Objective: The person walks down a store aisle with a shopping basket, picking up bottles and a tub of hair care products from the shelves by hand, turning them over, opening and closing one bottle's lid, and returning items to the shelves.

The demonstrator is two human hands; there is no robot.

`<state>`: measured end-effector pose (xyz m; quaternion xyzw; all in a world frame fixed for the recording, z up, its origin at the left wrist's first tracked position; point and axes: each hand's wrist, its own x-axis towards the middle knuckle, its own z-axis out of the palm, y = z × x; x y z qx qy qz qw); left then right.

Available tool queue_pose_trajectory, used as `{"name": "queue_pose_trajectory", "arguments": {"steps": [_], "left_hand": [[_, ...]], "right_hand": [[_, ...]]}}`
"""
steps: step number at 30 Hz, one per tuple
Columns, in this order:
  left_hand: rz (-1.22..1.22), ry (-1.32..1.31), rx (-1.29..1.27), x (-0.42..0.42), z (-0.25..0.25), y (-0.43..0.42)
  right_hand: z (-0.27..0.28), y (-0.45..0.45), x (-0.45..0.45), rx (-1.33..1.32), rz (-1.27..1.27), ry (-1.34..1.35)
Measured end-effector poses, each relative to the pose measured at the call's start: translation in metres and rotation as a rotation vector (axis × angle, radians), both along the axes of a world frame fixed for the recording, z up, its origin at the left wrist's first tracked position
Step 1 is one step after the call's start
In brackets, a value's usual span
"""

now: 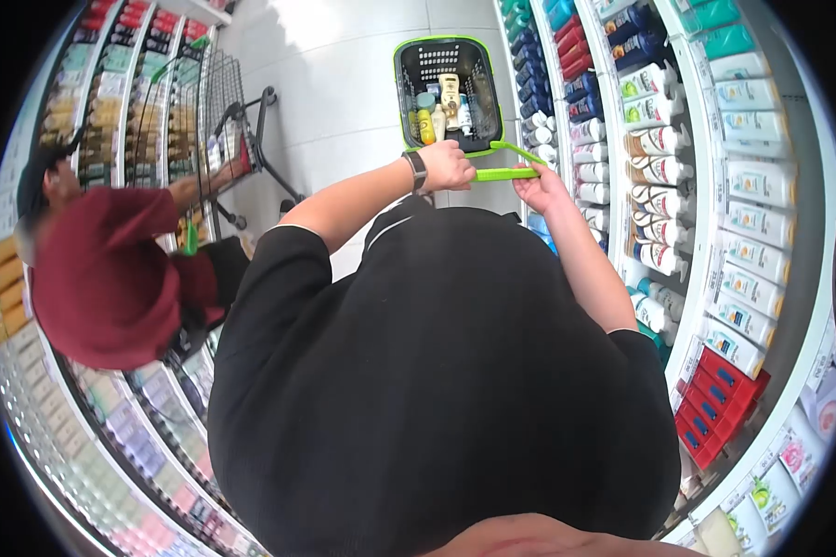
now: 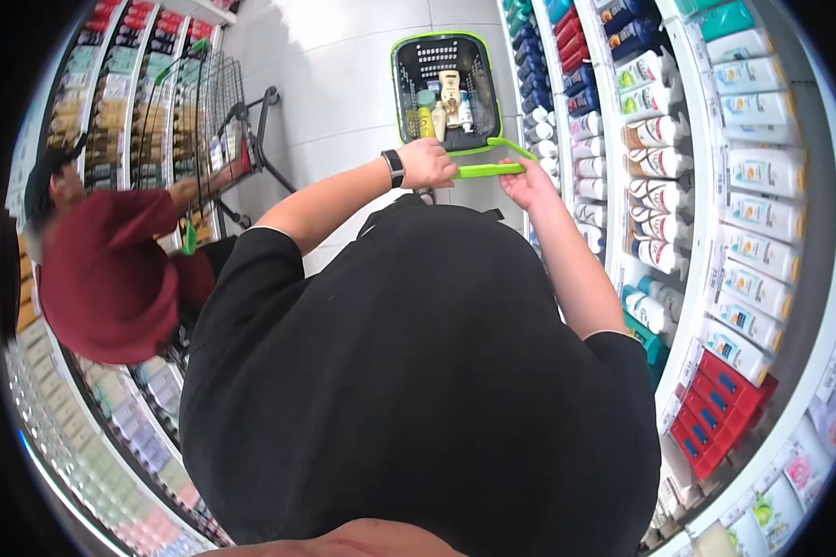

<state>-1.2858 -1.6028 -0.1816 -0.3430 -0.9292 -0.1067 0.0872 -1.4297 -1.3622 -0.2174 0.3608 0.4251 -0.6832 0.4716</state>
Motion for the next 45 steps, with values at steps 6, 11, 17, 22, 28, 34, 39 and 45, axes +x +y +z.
{"name": "queue_pose_trajectory", "arguments": {"steps": [6,11,17,22,28,34,39,45], "left_hand": [[0.011,-0.038,-0.144,-0.041,0.003,-0.068],[0.02,-0.085,-0.263,-0.071,0.018,-0.103],[0.295,-0.52,-0.085,-0.108,0.053,-0.13],[0.771,-0.459,0.997,-0.145,0.127,-0.139],[-0.393,0.501,0.121,-0.212,0.21,-0.166],[-0.482,0.38,-0.004,-0.313,0.187,-0.198],[-0.455,0.331,-0.08,-0.392,0.196,-0.225],[-0.369,0.337,-0.139,-0.461,0.22,-0.262]], "right_hand": [[-0.021,-0.065,-0.037,-0.037,-0.075,0.072],[-0.01,-0.113,-0.056,-0.03,-0.126,0.066],[-0.013,-0.152,-0.089,0.013,-0.102,0.123],[-0.019,-0.171,-0.118,-0.012,-0.105,0.096],[-0.087,-0.2,-0.174,-0.423,0.046,0.112],[-0.068,-0.256,-0.247,-0.44,0.069,-0.011],[-0.021,-0.294,-0.301,-0.333,0.374,0.053],[0.004,-0.345,-0.358,-0.319,0.381,0.037]]}}
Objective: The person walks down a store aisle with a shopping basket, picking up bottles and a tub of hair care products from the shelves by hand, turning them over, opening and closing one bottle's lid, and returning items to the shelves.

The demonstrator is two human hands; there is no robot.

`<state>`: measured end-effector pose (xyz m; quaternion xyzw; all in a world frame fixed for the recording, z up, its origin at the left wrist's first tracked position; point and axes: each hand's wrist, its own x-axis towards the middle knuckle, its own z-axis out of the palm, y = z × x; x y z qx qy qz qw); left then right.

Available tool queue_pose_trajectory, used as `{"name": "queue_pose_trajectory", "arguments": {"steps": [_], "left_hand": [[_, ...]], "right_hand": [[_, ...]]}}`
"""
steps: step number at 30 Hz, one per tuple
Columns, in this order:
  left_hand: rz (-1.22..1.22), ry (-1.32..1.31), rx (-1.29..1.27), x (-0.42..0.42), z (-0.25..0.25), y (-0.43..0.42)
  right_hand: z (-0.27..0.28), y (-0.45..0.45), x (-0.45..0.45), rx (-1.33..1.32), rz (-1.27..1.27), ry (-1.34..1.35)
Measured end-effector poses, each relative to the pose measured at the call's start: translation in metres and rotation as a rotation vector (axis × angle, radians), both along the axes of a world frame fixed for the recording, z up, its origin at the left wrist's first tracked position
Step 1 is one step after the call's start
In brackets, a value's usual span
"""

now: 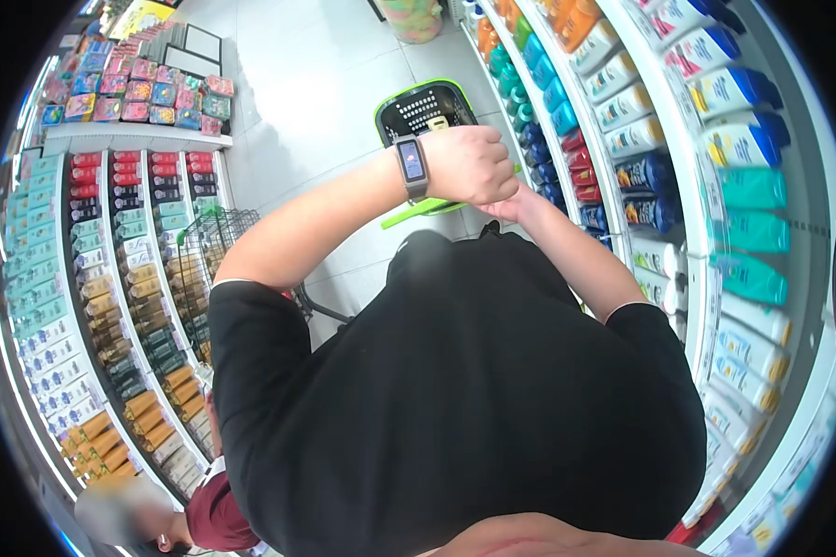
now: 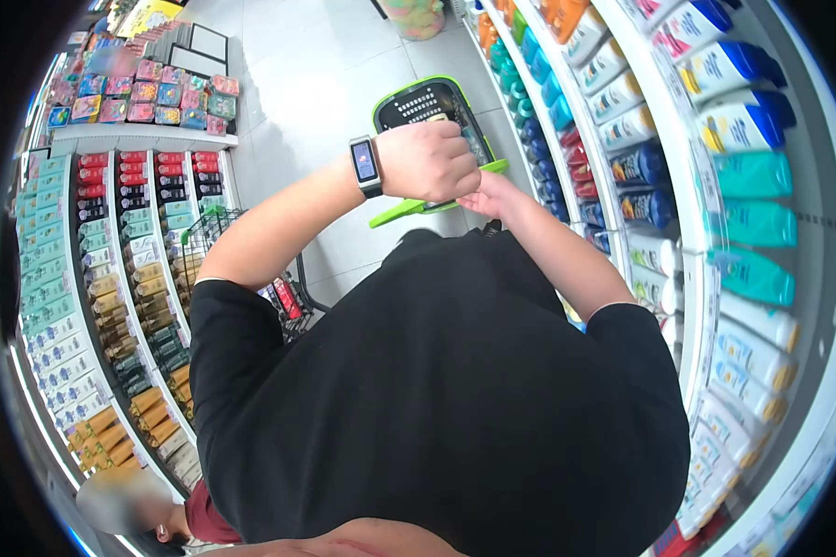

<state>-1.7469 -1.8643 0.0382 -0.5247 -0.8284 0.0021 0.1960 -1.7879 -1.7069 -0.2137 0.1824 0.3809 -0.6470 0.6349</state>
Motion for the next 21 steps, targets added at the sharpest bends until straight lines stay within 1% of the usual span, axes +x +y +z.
{"name": "queue_pose_trajectory", "arguments": {"steps": [7,10,11,15,16,18,21], "left_hand": [[0.008,0.018,0.054,-0.045,0.005,-0.061],[-0.018,-0.001,0.044,-0.061,0.001,-0.092],[-0.038,-0.023,0.053,-0.065,0.001,-0.102],[-0.108,-0.01,0.073,-0.084,0.002,-0.144],[-0.116,-0.007,0.072,-0.087,0.003,-0.154],[-0.135,-0.005,0.073,-0.092,0.002,-0.173],[-0.16,-0.003,0.073,-0.097,-0.003,-0.197]], "right_hand": [[-0.007,-0.058,-0.05,-0.068,-0.083,-0.105],[-0.006,-0.082,-0.074,-0.085,-0.069,-0.081],[-0.001,-0.086,-0.078,-0.008,-0.072,-0.074],[0.015,-0.114,-0.084,0.118,-0.154,-0.046],[0.011,-0.121,-0.085,0.123,-0.168,-0.045],[-0.008,-0.134,-0.09,0.029,-0.211,-0.018],[-0.015,-0.15,-0.094,0.055,-0.263,0.038]]}}
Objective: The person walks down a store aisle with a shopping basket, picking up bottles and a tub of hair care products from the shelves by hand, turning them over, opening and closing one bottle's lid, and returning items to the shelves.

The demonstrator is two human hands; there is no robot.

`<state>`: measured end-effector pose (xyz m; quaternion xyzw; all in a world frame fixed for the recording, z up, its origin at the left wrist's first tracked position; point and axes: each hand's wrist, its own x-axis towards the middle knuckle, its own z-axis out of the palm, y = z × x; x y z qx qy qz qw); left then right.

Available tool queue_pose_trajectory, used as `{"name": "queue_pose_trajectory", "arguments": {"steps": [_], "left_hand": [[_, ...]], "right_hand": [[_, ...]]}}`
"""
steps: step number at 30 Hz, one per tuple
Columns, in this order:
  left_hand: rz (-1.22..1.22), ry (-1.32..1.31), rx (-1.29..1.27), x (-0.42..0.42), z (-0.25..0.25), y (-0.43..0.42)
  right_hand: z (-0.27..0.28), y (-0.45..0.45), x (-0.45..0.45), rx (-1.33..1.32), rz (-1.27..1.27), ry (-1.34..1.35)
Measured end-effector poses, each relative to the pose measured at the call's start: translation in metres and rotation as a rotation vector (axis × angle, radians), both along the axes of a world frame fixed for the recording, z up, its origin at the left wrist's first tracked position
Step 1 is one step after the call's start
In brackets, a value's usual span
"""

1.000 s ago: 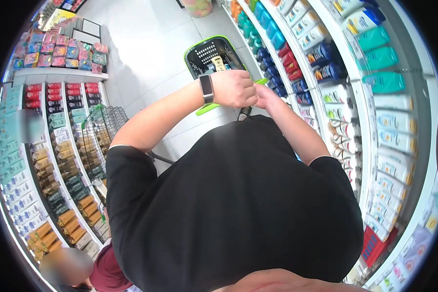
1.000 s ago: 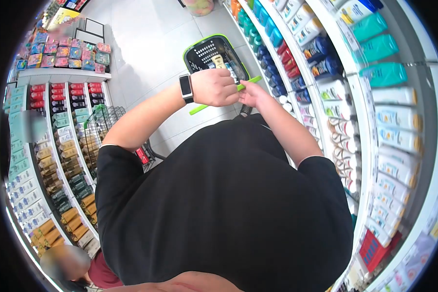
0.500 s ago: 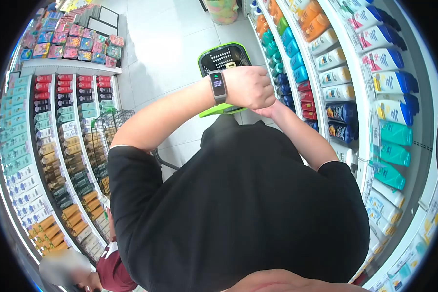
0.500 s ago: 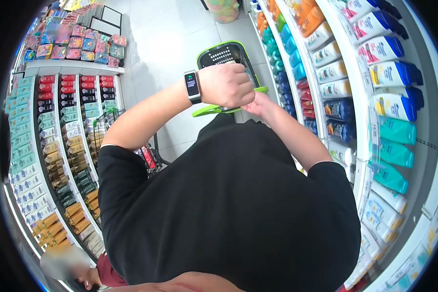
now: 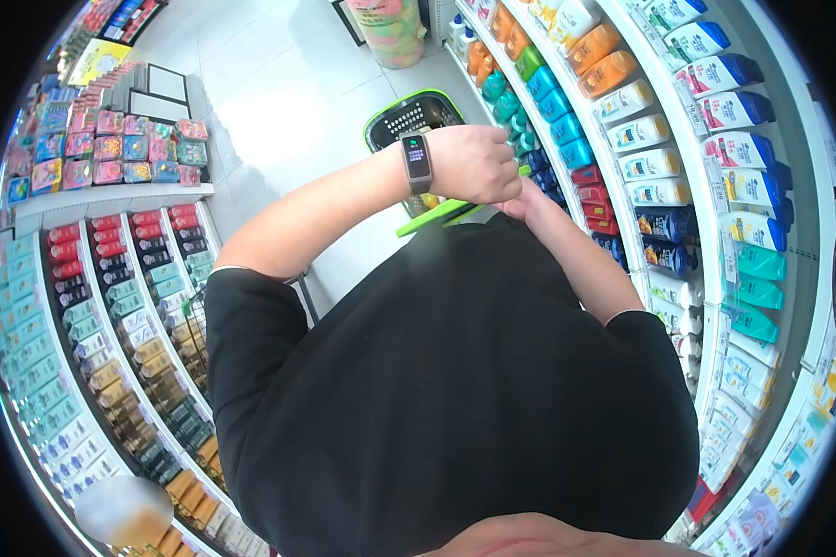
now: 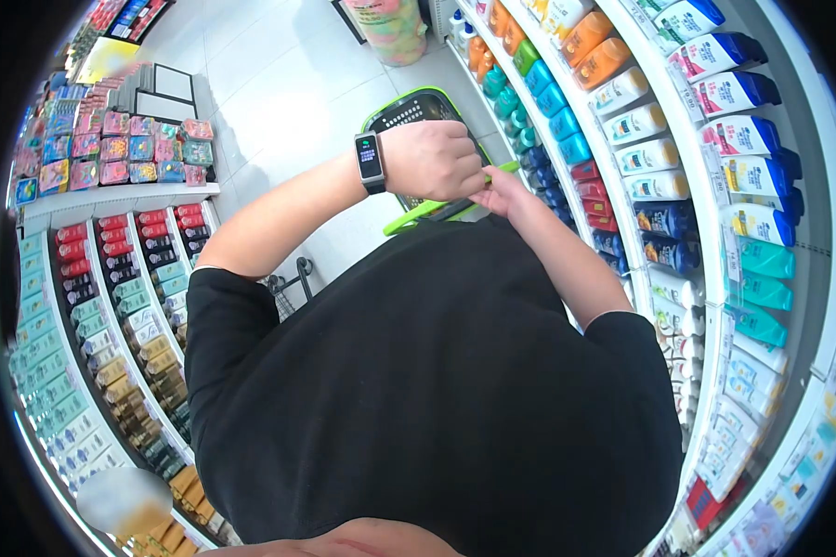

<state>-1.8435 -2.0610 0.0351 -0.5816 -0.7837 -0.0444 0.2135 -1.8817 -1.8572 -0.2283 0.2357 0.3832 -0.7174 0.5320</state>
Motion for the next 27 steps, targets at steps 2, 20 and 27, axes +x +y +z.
{"name": "queue_pose_trajectory", "arguments": {"steps": [2,20,27], "left_hand": [[-0.015,0.014,-0.009,-0.004,-0.005,-0.012],[-0.067,-0.025,0.032,-0.01,-0.015,-0.02],[-0.066,-0.016,-0.001,-0.009,-0.014,-0.01]], "right_hand": [[-0.004,-0.006,-0.001,0.03,-0.035,0.038],[0.01,-0.004,0.015,0.039,-0.062,0.064],[0.003,0.009,0.023,-0.019,-0.043,0.086]]}}
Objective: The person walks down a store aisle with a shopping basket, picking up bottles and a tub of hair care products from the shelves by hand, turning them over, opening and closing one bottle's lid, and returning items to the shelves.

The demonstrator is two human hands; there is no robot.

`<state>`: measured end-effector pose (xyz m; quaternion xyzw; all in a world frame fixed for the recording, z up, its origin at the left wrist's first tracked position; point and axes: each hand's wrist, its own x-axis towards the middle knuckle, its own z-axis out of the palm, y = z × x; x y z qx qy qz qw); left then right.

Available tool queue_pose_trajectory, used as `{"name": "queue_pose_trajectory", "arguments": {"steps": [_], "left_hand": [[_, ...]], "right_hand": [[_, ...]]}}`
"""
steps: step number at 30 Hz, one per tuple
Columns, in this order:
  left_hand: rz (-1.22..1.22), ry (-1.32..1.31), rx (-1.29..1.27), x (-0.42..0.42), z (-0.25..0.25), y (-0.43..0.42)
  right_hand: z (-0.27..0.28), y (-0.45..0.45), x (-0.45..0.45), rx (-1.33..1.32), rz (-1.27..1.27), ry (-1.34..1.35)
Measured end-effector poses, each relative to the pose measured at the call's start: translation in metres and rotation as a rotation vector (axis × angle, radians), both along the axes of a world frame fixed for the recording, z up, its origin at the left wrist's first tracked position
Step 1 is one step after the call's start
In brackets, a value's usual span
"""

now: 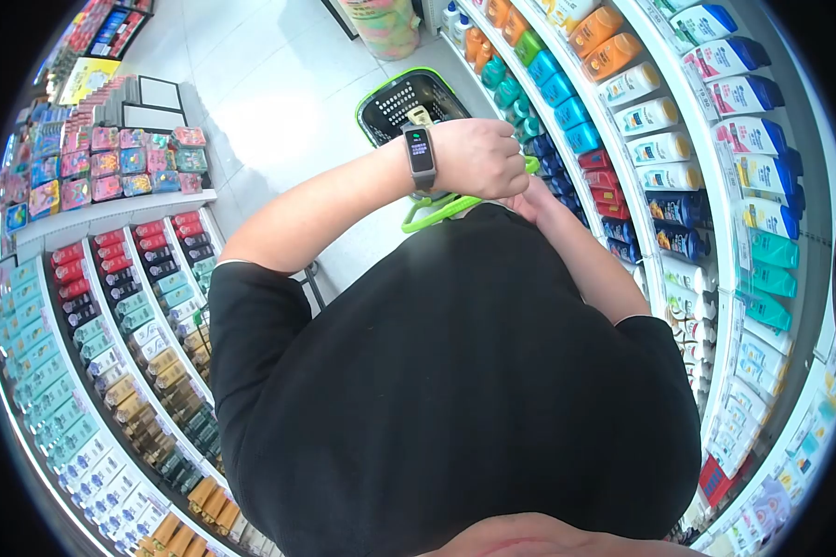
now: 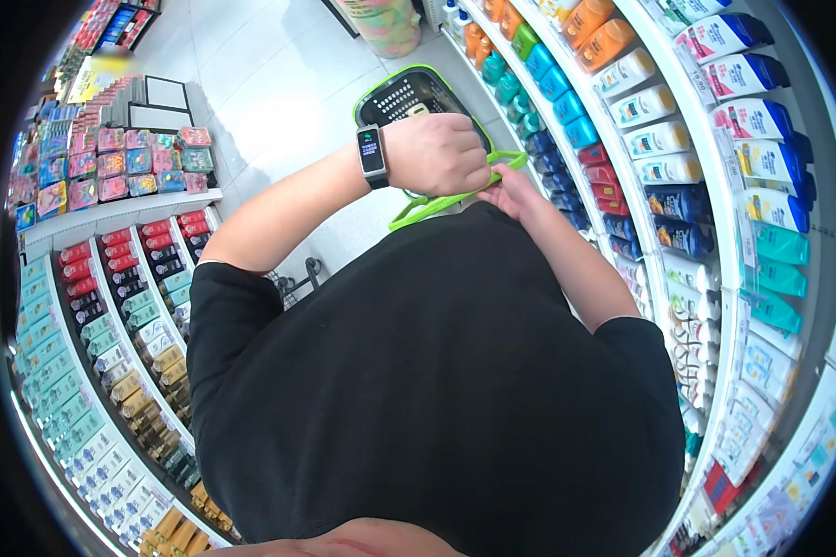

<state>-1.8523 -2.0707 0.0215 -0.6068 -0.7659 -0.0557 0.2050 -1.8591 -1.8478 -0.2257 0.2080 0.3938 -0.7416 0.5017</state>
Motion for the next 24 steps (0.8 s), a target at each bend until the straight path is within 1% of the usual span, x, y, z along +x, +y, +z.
{"name": "queue_pose_trajectory", "arguments": {"steps": [3,7,9,13,15,18,22,24], "left_hand": [[0.007,-0.004,-0.005,0.005,-0.001,0.004],[0.031,0.019,-0.006,0.016,0.001,0.008],[0.034,0.022,-0.009,0.02,-0.001,0.01],[0.03,0.013,-0.016,0.027,0.0,0.012],[0.031,0.006,-0.012,0.03,0.002,0.014],[0.03,0.012,-0.013,0.034,0.002,0.016],[0.038,0.022,-0.02,0.039,0.006,0.017],[0.033,0.028,-0.003,0.041,0.006,0.017]], "right_hand": [[-0.002,0.005,0.007,-0.003,-0.009,-0.071],[-0.004,0.013,0.018,0.021,-0.018,-0.023],[-0.002,0.017,0.021,0.085,-0.046,-0.022],[-0.016,0.024,0.027,0.082,-0.092,-0.028],[-0.015,0.026,0.03,0.161,-0.121,-0.003],[-0.026,0.034,0.034,0.187,-0.151,-0.033],[-0.028,0.037,0.04,0.203,-0.153,-0.063],[-0.03,0.035,0.045,0.27,-0.144,-0.034]]}}
